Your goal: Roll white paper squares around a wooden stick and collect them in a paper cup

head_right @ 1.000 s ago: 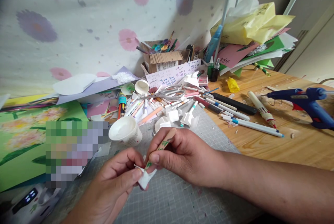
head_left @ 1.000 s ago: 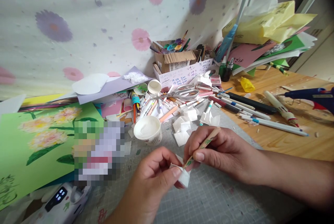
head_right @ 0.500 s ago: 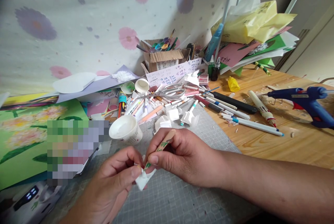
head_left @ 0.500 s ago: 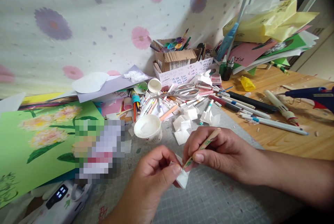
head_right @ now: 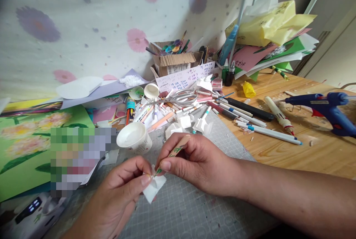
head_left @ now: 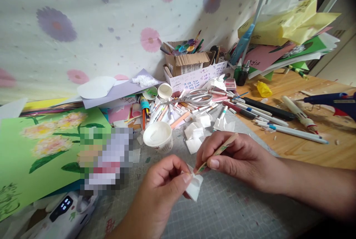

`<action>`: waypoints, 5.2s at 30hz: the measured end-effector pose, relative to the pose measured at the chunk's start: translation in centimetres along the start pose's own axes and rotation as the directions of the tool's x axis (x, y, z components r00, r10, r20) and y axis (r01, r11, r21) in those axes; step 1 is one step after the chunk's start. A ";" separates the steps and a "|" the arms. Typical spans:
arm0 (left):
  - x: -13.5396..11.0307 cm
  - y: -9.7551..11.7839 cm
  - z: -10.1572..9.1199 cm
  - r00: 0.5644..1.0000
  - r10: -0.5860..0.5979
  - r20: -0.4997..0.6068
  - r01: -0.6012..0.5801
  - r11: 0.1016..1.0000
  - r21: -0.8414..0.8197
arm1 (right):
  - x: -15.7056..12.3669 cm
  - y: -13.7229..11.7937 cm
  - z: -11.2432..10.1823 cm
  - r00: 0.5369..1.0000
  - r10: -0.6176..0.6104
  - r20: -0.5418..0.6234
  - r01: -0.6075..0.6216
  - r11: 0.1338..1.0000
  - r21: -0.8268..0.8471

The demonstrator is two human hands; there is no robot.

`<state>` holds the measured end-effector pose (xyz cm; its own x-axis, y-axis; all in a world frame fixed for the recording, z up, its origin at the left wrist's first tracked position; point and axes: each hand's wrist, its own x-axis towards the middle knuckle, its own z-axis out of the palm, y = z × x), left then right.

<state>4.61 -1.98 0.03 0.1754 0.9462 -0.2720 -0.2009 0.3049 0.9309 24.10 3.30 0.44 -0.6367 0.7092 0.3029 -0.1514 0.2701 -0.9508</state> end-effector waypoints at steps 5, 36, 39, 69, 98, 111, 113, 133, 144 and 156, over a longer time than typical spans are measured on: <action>0.0 0.0 0.0 0.999 0.033 0.008 -0.034 0.998 0.061 | -0.1 0.0 0.2 1.000 0.012 0.000 -0.012 1.000 0.011; 0.2 0.1 -0.8 0.990 0.114 0.078 -0.138 0.877 0.461 | -0.1 -0.2 0.2 1.000 -0.013 0.005 0.013 1.000 -0.006; 0.2 0.1 -0.7 0.991 0.118 0.063 -0.134 0.874 0.468 | 0.0 -0.2 0.2 1.000 -0.008 0.002 0.008 1.000 -0.014; 0.0 -0.3 -0.7 0.977 0.211 0.014 -0.208 0.944 0.254 | -0.2 -0.4 0.2 0.998 -0.066 0.002 0.066 0.998 -0.019; 0.1 -0.2 -0.6 0.989 0.143 0.023 -0.145 0.970 0.195 | -0.4 -0.2 0.3 1.000 -0.022 0.013 0.021 0.997 0.077; 0.1 -0.6 -0.9 0.992 0.118 0.035 -0.122 0.971 0.204 | -0.2 -0.7 0.4 0.983 -0.173 0.057 0.180 0.971 -0.158; 0.1 -0.7 -0.9 0.994 0.103 0.036 -0.108 0.971 0.213 | -0.2 -0.7 0.4 0.981 -0.181 0.063 0.190 0.965 -0.179; 0.1 -0.5 -0.5 1.000 0.003 -0.014 -0.001 0.985 0.173 | 0.0 -0.6 0.6 0.972 -0.202 0.123 0.225 0.953 -0.205; 0.2 -0.4 -0.3 0.999 0.012 -0.040 -0.006 0.989 0.148 | 0.0 -0.6 0.4 0.984 -0.167 0.066 0.176 0.969 -0.171; 0.2 -0.7 -0.3 1.000 0.012 -0.014 -0.011 0.994 0.107 | -0.1 -0.5 0.7 0.978 -0.197 0.071 0.207 0.963 -0.174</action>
<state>4.50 -1.96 -0.75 0.1593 0.9512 -0.2642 -0.0989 0.2816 0.9544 23.73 2.59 0.88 -0.6463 0.5940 0.4790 -0.1455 0.5203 -0.8415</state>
